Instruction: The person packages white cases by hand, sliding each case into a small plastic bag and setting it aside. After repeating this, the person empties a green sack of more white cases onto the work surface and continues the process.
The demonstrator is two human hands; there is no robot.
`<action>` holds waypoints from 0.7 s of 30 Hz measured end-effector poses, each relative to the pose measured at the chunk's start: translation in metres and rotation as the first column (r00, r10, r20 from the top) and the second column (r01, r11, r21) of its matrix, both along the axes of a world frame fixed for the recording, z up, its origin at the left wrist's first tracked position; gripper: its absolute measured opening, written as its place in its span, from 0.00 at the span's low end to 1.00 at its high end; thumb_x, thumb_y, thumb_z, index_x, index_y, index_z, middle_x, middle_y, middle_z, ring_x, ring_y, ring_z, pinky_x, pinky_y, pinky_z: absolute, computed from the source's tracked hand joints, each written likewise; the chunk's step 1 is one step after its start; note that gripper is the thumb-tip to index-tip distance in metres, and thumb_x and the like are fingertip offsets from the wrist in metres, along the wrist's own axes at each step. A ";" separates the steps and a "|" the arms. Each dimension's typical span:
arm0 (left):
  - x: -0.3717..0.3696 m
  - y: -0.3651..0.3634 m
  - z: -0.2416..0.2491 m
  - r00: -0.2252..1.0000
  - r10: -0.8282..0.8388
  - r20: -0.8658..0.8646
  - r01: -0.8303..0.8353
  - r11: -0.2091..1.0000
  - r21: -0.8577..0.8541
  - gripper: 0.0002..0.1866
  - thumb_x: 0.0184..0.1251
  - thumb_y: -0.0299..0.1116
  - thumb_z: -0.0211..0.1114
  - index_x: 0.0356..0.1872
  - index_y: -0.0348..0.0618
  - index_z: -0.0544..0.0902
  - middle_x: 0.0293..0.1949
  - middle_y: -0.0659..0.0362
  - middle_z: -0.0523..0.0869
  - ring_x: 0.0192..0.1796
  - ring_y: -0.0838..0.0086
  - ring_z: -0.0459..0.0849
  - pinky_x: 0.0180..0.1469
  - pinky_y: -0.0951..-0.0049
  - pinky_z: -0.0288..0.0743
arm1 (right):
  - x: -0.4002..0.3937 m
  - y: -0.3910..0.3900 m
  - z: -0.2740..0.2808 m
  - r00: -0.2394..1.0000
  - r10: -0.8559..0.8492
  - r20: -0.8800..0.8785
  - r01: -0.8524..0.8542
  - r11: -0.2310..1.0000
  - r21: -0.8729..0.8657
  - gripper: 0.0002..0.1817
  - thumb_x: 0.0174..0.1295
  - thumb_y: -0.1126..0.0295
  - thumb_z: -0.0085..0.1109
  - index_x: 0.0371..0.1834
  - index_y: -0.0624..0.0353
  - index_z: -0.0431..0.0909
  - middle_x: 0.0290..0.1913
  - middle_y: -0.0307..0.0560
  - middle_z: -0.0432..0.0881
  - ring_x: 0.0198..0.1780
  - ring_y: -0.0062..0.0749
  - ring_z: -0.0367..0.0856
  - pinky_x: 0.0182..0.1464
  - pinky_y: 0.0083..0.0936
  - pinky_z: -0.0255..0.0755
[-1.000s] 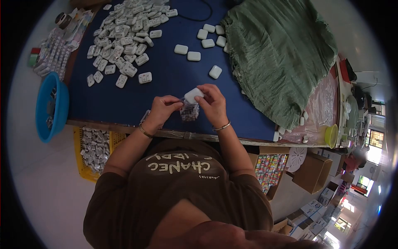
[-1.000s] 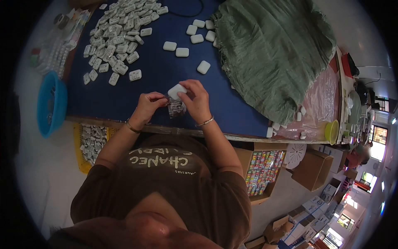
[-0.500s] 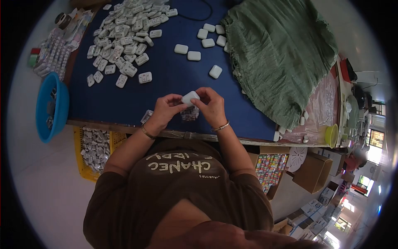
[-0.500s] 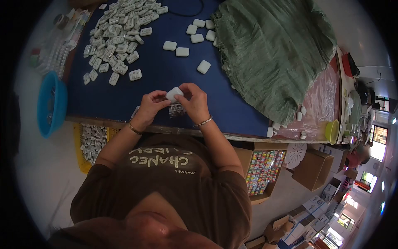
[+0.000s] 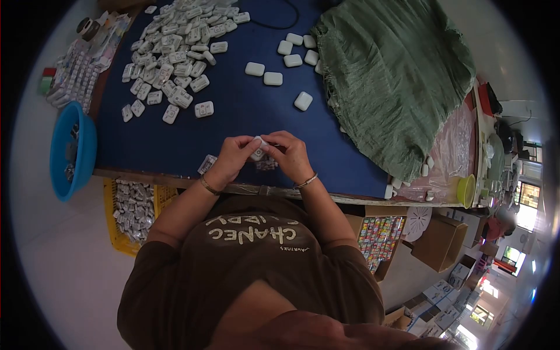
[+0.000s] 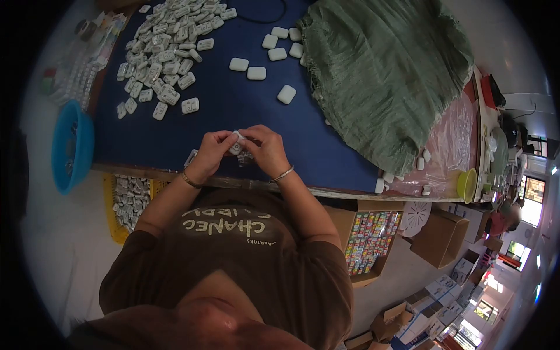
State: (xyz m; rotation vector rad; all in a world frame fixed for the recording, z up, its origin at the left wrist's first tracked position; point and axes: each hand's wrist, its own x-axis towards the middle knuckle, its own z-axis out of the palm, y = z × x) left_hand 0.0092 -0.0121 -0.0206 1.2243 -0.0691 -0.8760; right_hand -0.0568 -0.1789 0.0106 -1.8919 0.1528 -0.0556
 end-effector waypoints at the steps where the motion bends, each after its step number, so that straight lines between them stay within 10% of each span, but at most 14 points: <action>1: 0.000 0.001 -0.001 1.000 0.007 0.013 -0.007 1.000 0.012 0.12 0.71 0.35 0.61 0.42 0.33 0.83 0.35 0.60 0.86 0.34 0.83 0.83 0.36 0.83 0.77 | 0.000 0.000 -0.001 1.000 -0.002 0.001 0.002 1.000 0.001 0.14 0.59 0.75 0.66 0.49 0.60 0.84 0.43 0.43 0.83 0.41 0.25 0.82 0.42 0.18 0.77; 5: 0.015 0.010 -0.009 0.991 0.005 0.133 -0.020 0.994 0.111 0.13 0.70 0.35 0.63 0.45 0.34 0.83 0.34 0.58 0.86 0.34 0.79 0.84 0.35 0.81 0.77 | 0.007 -0.005 -0.011 1.000 0.023 -0.013 -0.022 0.996 0.083 0.14 0.59 0.75 0.65 0.49 0.60 0.83 0.42 0.43 0.83 0.39 0.24 0.82 0.41 0.20 0.76; 8: 0.037 0.015 0.013 0.241 -0.078 0.967 -0.701 0.675 0.229 0.14 0.61 0.34 0.68 0.45 0.41 0.84 0.43 0.56 0.83 0.44 0.60 0.81 0.44 0.67 0.76 | 0.017 -0.025 -0.025 0.991 -0.135 0.014 0.135 0.991 -0.011 0.15 0.58 0.72 0.66 0.49 0.61 0.83 0.42 0.45 0.83 0.40 0.25 0.82 0.41 0.21 0.77; 11: 0.024 0.017 0.015 0.129 -0.338 0.932 -0.535 0.768 0.352 0.15 0.55 0.36 0.72 0.42 0.42 0.84 0.42 0.58 0.81 0.46 0.64 0.78 0.45 0.67 0.74 | 0.035 -0.059 -0.044 0.932 -0.347 0.104 0.362 0.905 -0.225 0.17 0.55 0.69 0.69 0.48 0.61 0.82 0.43 0.48 0.83 0.40 0.30 0.84 0.41 0.25 0.77; 15: -0.017 -0.001 -0.019 0.342 -0.459 0.820 -0.100 0.850 0.517 0.14 0.50 0.36 0.74 0.36 0.43 0.82 0.37 0.59 0.79 0.43 0.64 0.77 0.44 0.66 0.73 | 0.064 -0.086 -0.068 0.839 -0.464 0.285 0.535 0.603 -0.592 0.22 0.52 0.67 0.71 0.50 0.61 0.80 0.39 0.51 0.83 0.37 0.40 0.84 0.40 0.31 0.77; 19: -0.024 -0.009 -0.034 0.375 -0.535 0.757 -0.071 0.798 0.599 0.11 0.48 0.35 0.74 0.28 0.43 0.80 0.34 0.61 0.79 0.41 0.64 0.77 0.43 0.66 0.73 | 0.067 -0.093 -0.078 0.905 -0.357 0.231 0.412 0.600 -0.686 0.24 0.50 0.67 0.72 0.51 0.60 0.78 0.35 0.49 0.82 0.34 0.38 0.83 0.39 0.32 0.77; 21: -0.023 -0.008 -0.036 0.379 -0.540 0.751 -0.081 0.790 0.608 0.10 0.49 0.34 0.73 0.27 0.43 0.80 0.33 0.61 0.80 0.40 0.64 0.77 0.42 0.65 0.73 | 0.065 -0.091 -0.077 0.936 -0.343 0.073 0.334 0.808 -0.485 0.24 0.48 0.69 0.74 0.49 0.61 0.77 0.33 0.48 0.81 0.33 0.37 0.82 0.39 0.30 0.77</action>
